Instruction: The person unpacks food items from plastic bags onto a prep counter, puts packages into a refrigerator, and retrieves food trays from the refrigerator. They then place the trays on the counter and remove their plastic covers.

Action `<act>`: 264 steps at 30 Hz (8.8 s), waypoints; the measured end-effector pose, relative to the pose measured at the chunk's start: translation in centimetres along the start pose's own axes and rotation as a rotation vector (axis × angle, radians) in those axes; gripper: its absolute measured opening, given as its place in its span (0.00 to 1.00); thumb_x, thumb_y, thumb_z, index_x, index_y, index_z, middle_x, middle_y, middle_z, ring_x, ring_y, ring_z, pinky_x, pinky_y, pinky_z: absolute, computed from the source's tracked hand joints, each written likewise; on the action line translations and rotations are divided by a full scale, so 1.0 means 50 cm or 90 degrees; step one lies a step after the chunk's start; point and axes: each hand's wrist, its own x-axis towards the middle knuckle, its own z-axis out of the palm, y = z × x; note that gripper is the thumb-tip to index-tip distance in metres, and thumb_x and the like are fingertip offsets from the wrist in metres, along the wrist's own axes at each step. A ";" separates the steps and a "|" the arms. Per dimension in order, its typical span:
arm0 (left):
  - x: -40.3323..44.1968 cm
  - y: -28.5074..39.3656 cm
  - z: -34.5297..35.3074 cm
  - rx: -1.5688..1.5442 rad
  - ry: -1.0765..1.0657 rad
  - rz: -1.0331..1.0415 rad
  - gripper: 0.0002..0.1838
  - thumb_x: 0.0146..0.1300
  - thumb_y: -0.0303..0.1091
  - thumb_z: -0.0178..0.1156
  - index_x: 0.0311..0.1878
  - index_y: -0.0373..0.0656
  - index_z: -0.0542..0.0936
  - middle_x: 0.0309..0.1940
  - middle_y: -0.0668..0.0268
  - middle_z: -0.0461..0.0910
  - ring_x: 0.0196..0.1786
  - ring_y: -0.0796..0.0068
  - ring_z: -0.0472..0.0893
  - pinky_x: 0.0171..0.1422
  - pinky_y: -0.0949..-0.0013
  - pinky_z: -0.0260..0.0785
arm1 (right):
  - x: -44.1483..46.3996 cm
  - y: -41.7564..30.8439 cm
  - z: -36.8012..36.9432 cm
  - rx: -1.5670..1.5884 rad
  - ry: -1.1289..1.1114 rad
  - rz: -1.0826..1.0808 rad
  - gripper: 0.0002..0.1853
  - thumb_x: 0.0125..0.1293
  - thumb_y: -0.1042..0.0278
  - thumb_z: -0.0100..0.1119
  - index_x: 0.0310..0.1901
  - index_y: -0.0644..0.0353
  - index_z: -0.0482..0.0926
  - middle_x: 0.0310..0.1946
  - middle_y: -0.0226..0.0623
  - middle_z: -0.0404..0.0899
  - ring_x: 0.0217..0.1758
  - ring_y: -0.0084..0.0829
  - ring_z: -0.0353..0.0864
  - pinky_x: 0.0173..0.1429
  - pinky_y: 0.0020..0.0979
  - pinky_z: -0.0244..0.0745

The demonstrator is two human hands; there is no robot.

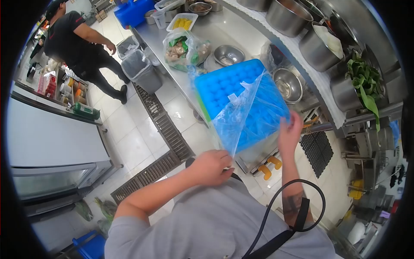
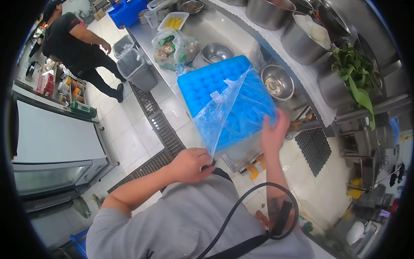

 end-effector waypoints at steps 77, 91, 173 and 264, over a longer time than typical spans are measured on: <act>0.162 -0.118 0.015 0.350 0.192 0.071 0.46 0.49 0.37 0.73 0.75 0.50 0.67 0.70 0.56 0.70 0.70 0.47 0.69 0.74 0.38 0.55 | -0.312 -0.106 -0.034 -0.042 -0.239 0.136 0.21 0.69 0.60 0.65 0.22 0.65 0.76 0.18 0.44 0.72 0.21 0.35 0.73 0.30 0.37 0.67; 0.039 -0.245 -0.020 0.277 0.147 0.408 0.11 0.48 0.26 0.67 0.37 0.49 0.81 0.34 0.69 0.76 0.41 0.63 0.76 0.52 0.56 0.64 | -0.450 -0.028 0.215 0.042 -0.220 0.074 0.08 0.68 0.66 0.63 0.43 0.61 0.81 0.42 0.47 0.81 0.44 0.47 0.82 0.46 0.42 0.79; -0.226 -0.974 -0.725 -0.221 0.817 -0.511 0.18 0.67 0.26 0.64 0.59 0.37 0.76 0.48 0.60 0.80 0.47 0.71 0.79 0.52 0.68 0.73 | -0.056 -0.600 0.603 0.283 -0.675 -0.071 0.17 0.72 0.67 0.63 0.59 0.62 0.78 0.62 0.42 0.74 0.59 0.38 0.79 0.61 0.32 0.74; -2.118 0.006 -0.556 -0.587 1.607 -0.353 0.49 0.77 0.56 0.55 0.84 0.41 0.39 0.80 0.58 0.55 0.79 0.64 0.59 0.81 0.55 0.52 | -2.093 -1.587 1.033 0.138 -1.684 -0.636 0.37 0.69 0.74 0.59 0.79 0.60 0.58 0.69 0.48 0.67 0.70 0.36 0.70 0.72 0.32 0.67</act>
